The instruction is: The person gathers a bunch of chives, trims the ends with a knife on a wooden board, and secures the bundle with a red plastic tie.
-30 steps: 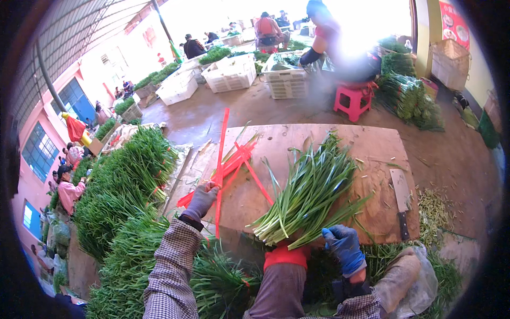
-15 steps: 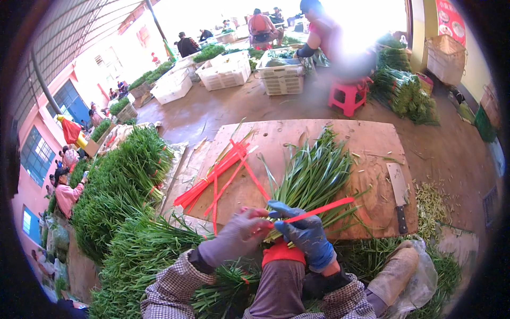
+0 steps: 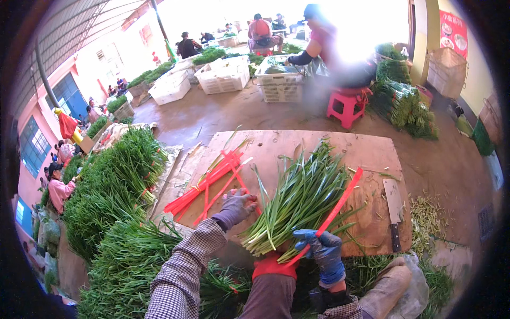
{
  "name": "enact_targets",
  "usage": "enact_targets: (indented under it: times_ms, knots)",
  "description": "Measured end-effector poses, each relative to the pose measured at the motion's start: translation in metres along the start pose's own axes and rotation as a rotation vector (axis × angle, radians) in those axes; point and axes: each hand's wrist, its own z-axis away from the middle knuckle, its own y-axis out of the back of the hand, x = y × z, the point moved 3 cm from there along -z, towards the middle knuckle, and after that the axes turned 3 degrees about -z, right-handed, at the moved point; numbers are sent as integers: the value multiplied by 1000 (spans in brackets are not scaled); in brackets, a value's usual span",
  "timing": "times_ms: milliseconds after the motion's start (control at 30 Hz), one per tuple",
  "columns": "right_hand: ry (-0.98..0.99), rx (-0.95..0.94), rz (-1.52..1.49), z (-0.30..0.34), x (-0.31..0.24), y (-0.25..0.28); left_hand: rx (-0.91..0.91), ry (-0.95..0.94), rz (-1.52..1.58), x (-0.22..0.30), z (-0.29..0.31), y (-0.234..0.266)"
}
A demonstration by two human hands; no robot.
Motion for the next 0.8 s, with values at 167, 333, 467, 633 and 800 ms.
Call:
enact_targets:
  times_ms: [167,333,467,633,800]
  knots:
    - [-7,77,37,-2,19,25,-99,-12,-24,-55,6,-3]
    - [61,81,22,-4,17,40,-16,-64,-252,-85,10,2]
    - [59,90,15,5,10,59,-27,-28,-233,-61,8,13]
    - [63,113,100,16,5,66,-96,-131,-360,7,11,15]
    - [31,157,132,29,6,65,-215,212,-38,-8,-18,3]
